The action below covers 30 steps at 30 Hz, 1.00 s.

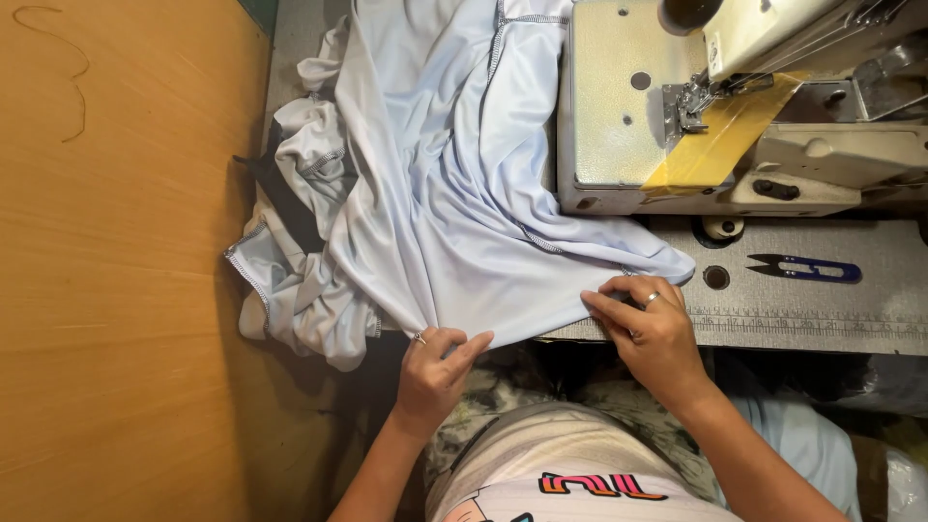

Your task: The person is using an industrial overlock machine to finish the edges of light blue and white fabric pieces, frequently using thread snips to cut excess thread.

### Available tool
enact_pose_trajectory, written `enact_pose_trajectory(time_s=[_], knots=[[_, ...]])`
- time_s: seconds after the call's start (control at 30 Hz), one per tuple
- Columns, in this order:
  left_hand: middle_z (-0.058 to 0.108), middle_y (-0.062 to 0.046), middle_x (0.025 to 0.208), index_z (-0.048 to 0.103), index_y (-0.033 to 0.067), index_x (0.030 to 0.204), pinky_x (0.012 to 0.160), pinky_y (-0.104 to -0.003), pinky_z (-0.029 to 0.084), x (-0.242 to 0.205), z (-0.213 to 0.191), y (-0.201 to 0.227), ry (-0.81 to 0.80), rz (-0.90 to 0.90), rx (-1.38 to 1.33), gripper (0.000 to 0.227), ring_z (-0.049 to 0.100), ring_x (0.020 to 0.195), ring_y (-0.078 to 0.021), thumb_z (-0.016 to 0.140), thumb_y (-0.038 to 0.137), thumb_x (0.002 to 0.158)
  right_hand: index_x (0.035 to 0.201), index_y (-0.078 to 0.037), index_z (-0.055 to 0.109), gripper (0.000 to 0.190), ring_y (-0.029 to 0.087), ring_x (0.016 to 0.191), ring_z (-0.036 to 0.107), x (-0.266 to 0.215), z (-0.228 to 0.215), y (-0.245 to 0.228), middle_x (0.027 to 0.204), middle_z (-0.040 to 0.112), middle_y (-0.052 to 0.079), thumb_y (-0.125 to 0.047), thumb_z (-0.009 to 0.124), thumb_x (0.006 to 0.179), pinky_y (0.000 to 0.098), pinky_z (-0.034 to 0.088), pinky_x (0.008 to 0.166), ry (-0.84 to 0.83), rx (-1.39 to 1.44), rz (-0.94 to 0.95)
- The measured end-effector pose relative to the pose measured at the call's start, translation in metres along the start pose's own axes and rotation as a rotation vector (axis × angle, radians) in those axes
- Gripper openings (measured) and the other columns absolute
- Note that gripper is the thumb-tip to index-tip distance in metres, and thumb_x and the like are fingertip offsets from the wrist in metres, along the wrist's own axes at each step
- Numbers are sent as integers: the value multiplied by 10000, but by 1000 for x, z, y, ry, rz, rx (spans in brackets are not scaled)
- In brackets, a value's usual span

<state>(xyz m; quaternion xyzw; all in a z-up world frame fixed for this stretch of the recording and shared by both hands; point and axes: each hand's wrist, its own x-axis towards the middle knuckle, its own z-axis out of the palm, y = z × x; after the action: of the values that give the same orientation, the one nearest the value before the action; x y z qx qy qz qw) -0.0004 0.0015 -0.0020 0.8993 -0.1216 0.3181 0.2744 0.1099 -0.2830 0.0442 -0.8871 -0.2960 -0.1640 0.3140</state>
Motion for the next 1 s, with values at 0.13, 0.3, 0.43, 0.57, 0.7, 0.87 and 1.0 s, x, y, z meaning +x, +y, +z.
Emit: enact_pose_trajectory(time_s=[0.13,0.3,0.43,0.57,0.7,0.87,1.0], knots=[[620,-29,945,624,216,1384,675,-345,473,4,-9,8,-69,86,-21,547,518,720,-189,888,184,906,1134,-205,780,251,246,932,599,-1,-7,-2,1067,687,21,-123,811,900,405,448,855,-47,-7,-48],[599,-31,892,770,151,1181,626,-351,431,11,-14,10,-109,159,65,345,490,645,-182,657,-74,945,1182,-217,756,307,266,976,610,-8,-8,6,1084,682,37,-123,800,893,433,449,874,-90,13,-72],[592,-52,926,780,122,1141,694,-364,436,51,-33,16,-118,150,-84,249,502,691,-204,683,-10,953,1190,-237,753,333,265,995,619,-10,-8,8,1112,679,17,-227,820,864,447,439,875,-88,-3,-93],[674,-129,1078,684,47,1081,902,-414,534,123,-51,27,-243,87,-526,149,643,987,-315,594,-20,983,1074,-207,789,267,226,920,619,-15,-3,-2,990,728,2,-123,808,822,373,447,870,-64,172,21],[688,-81,980,678,58,1048,838,-366,513,199,-47,54,-247,150,-627,157,656,883,-258,521,56,1057,769,-77,775,194,126,771,674,-4,-40,-65,780,748,0,-246,863,811,289,506,738,-453,1115,405],[572,-77,898,643,64,1026,732,-388,444,272,29,68,-177,260,-422,75,548,790,-285,570,56,1045,897,75,773,180,182,763,702,-28,-26,-17,841,784,132,-49,841,787,297,553,696,-74,1356,703],[494,-96,881,637,55,1006,597,-494,467,281,112,44,-211,230,-80,86,548,795,-342,649,75,923,1005,79,749,189,115,680,643,-23,5,35,778,745,107,15,788,832,219,528,689,302,1237,973]])
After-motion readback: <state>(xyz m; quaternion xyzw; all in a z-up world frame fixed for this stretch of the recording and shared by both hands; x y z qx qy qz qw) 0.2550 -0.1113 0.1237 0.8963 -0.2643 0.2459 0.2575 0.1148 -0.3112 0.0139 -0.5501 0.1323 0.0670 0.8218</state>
